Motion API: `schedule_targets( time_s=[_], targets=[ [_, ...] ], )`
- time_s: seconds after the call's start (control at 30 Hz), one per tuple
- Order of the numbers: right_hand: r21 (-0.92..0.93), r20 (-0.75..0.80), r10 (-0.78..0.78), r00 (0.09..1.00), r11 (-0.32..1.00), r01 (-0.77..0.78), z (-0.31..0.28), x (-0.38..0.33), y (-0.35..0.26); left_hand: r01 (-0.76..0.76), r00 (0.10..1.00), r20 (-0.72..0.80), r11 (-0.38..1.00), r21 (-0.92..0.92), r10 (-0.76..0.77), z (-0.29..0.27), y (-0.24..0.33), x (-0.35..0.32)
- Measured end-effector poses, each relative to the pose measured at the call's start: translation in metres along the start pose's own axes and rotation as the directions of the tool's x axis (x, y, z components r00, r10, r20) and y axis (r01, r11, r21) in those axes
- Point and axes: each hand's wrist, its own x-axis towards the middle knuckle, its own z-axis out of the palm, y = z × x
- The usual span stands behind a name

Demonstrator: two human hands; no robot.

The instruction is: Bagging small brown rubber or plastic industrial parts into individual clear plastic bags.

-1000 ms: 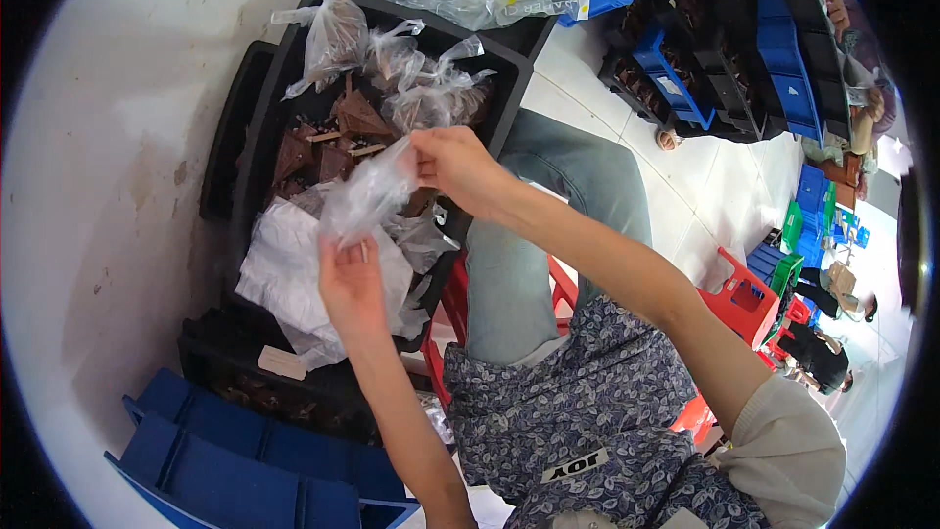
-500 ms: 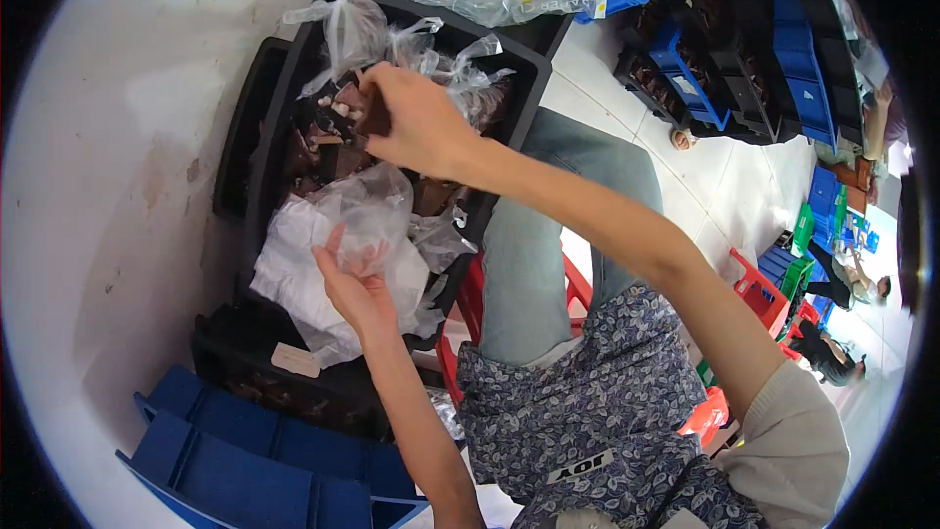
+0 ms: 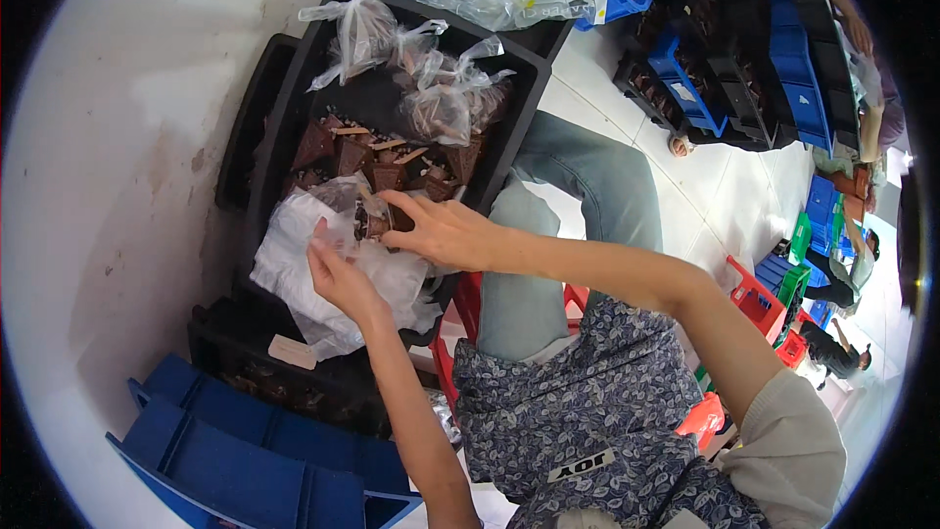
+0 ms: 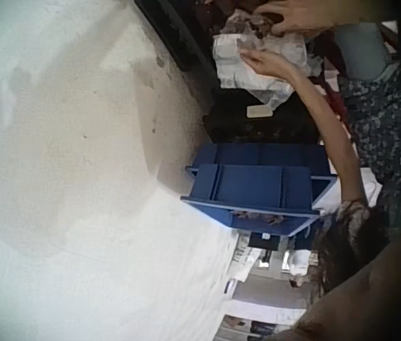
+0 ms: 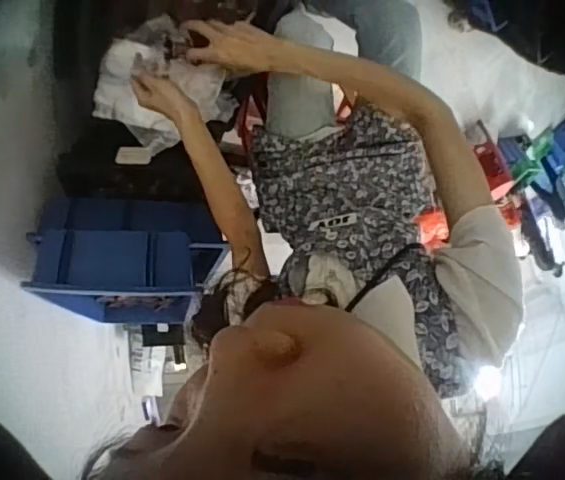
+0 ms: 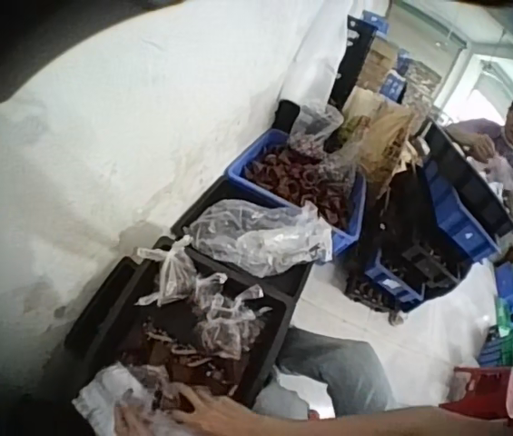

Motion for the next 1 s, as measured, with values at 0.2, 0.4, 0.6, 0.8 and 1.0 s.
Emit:
schedule_targets(
  time_s=[0.2, 0.4, 0.6, 0.8, 1.0],
  targets=[
    [-0.144, 0.017, -0.162, 0.987, 0.976, 0.163, -0.015, -0.010, 0.017, 0.128, 0.987, 0.087, 0.988, 0.086, -0.135, -0.014, -0.007, 0.017],
    [-0.212, 0.130, -0.447, 0.885, 0.859, 0.465, -0.021, -0.006, 0.020, -0.298, 0.951, 0.049, 0.866, 0.402, 0.304, -0.007, -0.014, 0.032],
    [-0.226, 0.137, -0.268, 0.954, 0.929, 0.294, -0.050, 0.010, 0.014, -0.237, 0.971, 0.054, 0.951, 0.199, 0.231, -0.007, 0.017, 0.023],
    [-0.333, 0.100, -0.294, 0.951, 0.890, 0.310, -0.095, 0.016, 0.007, -0.322, 0.944, 0.069, 0.858, 0.399, 0.322, -0.021, 0.022, 0.011],
    [-0.274, -0.219, -0.327, 0.919, 0.925, 0.264, -0.114, 0.019, 0.002, -0.477, 0.875, -0.008, 0.861, -0.178, 0.484, -0.013, 0.034, -0.006]
  ],
)
